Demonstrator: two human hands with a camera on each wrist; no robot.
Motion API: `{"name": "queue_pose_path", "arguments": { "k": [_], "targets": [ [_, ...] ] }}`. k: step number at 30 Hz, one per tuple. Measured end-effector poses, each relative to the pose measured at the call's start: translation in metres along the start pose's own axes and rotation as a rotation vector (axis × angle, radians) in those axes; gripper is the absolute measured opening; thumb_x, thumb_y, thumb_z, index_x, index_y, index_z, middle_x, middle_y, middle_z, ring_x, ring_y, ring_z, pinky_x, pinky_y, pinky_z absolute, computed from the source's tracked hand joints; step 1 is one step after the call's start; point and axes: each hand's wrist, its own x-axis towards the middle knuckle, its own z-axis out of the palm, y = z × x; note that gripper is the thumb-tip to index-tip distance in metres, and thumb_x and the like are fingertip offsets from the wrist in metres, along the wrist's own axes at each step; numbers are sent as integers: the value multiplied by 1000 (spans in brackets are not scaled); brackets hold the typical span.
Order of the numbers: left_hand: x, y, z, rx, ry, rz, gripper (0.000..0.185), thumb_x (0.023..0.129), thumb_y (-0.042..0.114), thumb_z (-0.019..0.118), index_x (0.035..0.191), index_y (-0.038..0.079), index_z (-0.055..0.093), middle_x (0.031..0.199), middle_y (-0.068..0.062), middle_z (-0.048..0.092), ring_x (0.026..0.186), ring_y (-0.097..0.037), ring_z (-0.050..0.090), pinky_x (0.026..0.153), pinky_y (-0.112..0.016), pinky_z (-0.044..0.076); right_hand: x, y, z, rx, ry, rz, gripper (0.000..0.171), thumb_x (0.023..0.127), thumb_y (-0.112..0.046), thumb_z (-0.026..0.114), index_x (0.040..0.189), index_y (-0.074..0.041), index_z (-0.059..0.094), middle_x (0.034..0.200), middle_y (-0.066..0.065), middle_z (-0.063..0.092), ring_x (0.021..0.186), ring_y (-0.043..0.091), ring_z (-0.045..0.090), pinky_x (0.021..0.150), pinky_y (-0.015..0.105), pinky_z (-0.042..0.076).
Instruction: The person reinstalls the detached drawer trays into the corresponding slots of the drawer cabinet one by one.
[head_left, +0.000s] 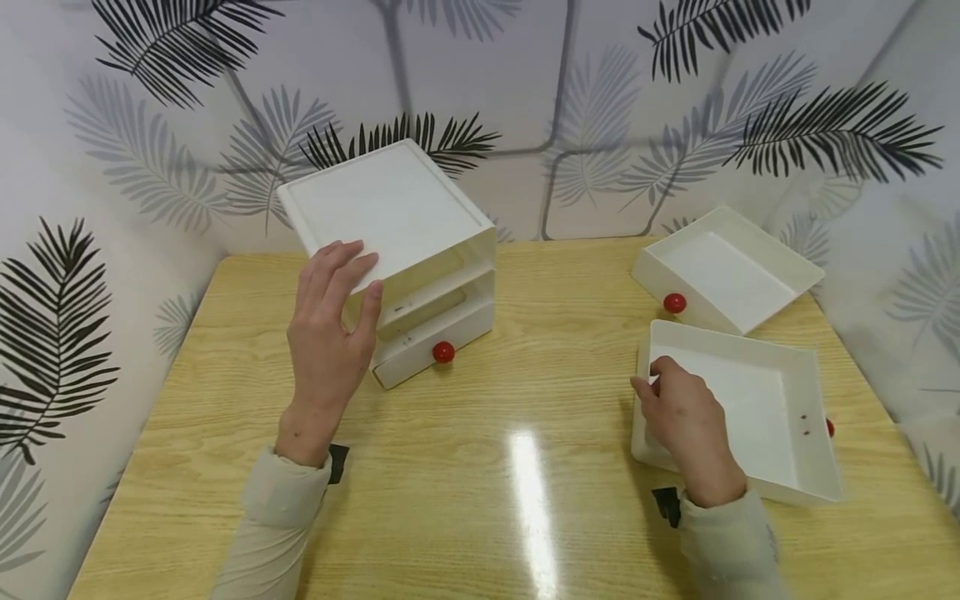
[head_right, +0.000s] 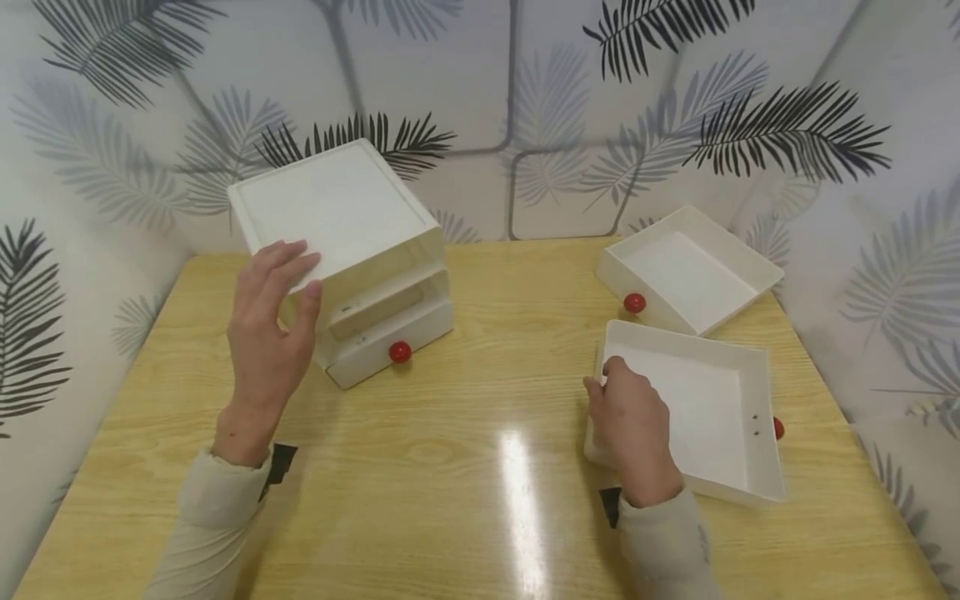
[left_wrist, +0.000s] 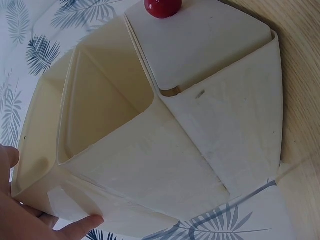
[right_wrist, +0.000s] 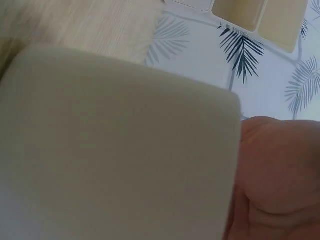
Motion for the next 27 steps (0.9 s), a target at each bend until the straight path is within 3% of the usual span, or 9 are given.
{"name": "queue_pose_path", "arguments": {
  "k": [6,13,16,21,27],
  "targets": [
    [-2,0,1,-1,-5,-2,31,104,25,62,130,10,71,143,-9,65,145,-26,51,119,-44,45,8,-10,6,58,2,8,55,107,-31,56,143,10,46,117,26,74,105,44,71,85,58,56],
    [-3,0,5,-8,-4,8,31,105,26,62,130,11,70,143,-8,65,144,-26,51,119,-43,45,2,-9,0,82,-18,35,63,108,-37,53,154,4,38,131,24,70,117,44,67,92,58,53],
    [-1,-1,4,-7,2,13,31,105,26,62,130,11,70,143,-7,65,144,-25,51,120,-42,44,0,-3,-8,52,42,36,61,107,-35,55,152,4,41,134,28,65,117,48,64,91,60,51],
    [0,-2,3,-3,2,11,31,105,26,62,130,10,71,143,-7,65,144,-25,51,120,-42,45,-7,11,-22,-3,229,38,52,103,-27,64,142,6,53,135,37,54,120,56,54,93,69,44],
    [-1,-3,2,1,8,10,31,105,26,62,130,10,71,143,-7,65,144,-25,51,118,-42,46,-17,36,-45,15,298,144,57,101,-26,66,143,9,50,148,45,36,135,67,32,107,86,16]
  ]
}}
